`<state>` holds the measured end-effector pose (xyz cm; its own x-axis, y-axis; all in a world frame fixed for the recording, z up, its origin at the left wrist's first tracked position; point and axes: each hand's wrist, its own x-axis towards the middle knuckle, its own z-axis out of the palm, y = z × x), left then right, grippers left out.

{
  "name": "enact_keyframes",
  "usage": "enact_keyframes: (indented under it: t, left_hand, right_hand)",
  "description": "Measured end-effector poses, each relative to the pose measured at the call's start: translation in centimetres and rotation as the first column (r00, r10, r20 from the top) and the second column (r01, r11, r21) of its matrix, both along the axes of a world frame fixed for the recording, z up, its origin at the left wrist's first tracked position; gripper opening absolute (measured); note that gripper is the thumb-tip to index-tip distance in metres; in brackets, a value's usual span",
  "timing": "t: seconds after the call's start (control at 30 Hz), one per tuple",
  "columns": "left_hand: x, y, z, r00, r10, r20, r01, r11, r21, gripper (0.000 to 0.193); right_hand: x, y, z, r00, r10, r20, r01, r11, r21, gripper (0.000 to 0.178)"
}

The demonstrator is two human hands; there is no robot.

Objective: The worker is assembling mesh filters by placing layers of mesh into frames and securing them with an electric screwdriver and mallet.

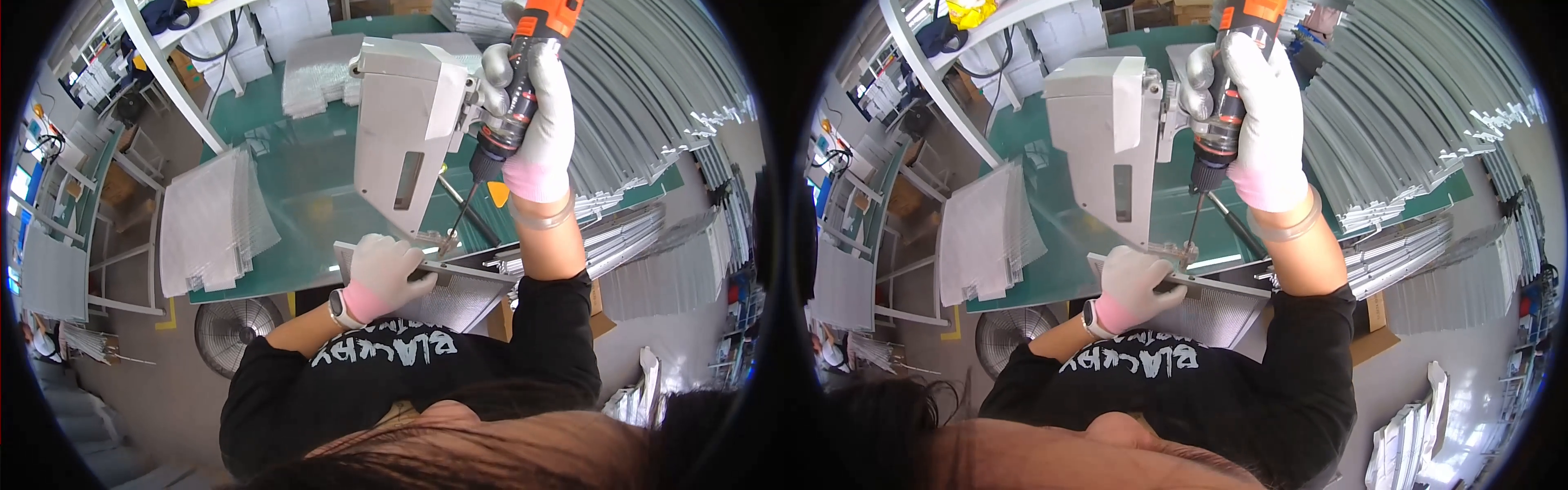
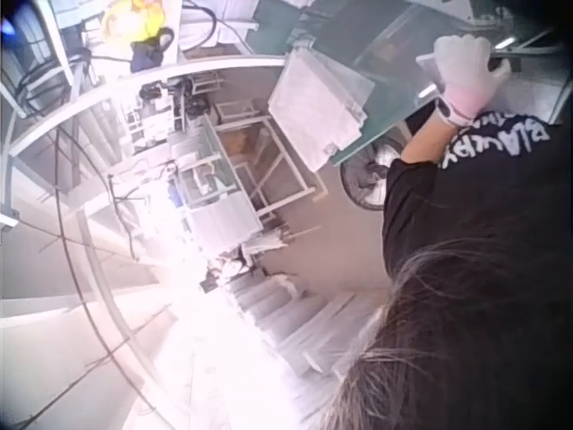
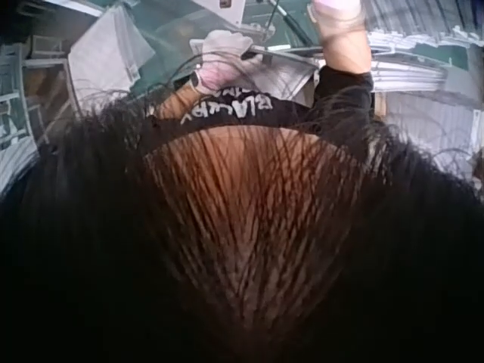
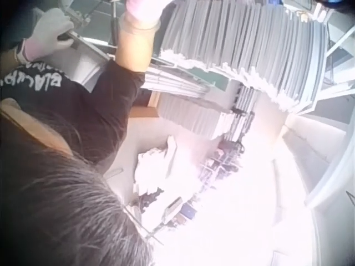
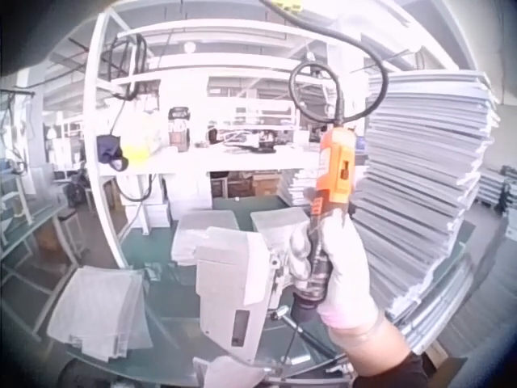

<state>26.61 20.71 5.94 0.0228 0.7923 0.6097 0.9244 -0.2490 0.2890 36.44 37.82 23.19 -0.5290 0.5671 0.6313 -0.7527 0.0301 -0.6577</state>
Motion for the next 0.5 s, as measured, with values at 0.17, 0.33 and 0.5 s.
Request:
enact_keyframes:
  t: [0.17, 0.33, 0.5]
  left_hand:
    - [0.1, -1.3, 1.2, 0.999, -0.007, 0.042, 0.008, 1.0, -0.027, 0.022]
    - [0.1, -1.5, 0.4, 0.989, -0.085, 0.118, 0.086, 0.996, -0.007, 0.024]
    - [0.2, -1.5, 0.4, 0.992, -0.075, 0.104, 0.075, 0.997, -0.001, 0.025]
  right_hand:
    - [0.1, -2.6, -1.9, 0.999, 0.036, -0.032, -0.038, 0.997, -0.071, 0.05]
    - [0.2, -3.4, -3.1, 0.983, -0.173, 0.066, 0.172, 0.985, 0.007, 0.065]
    - [0.4, -3.5, -3.0, 0.984, -0.161, 0.079, 0.162, 0.987, -0.006, 0.066]
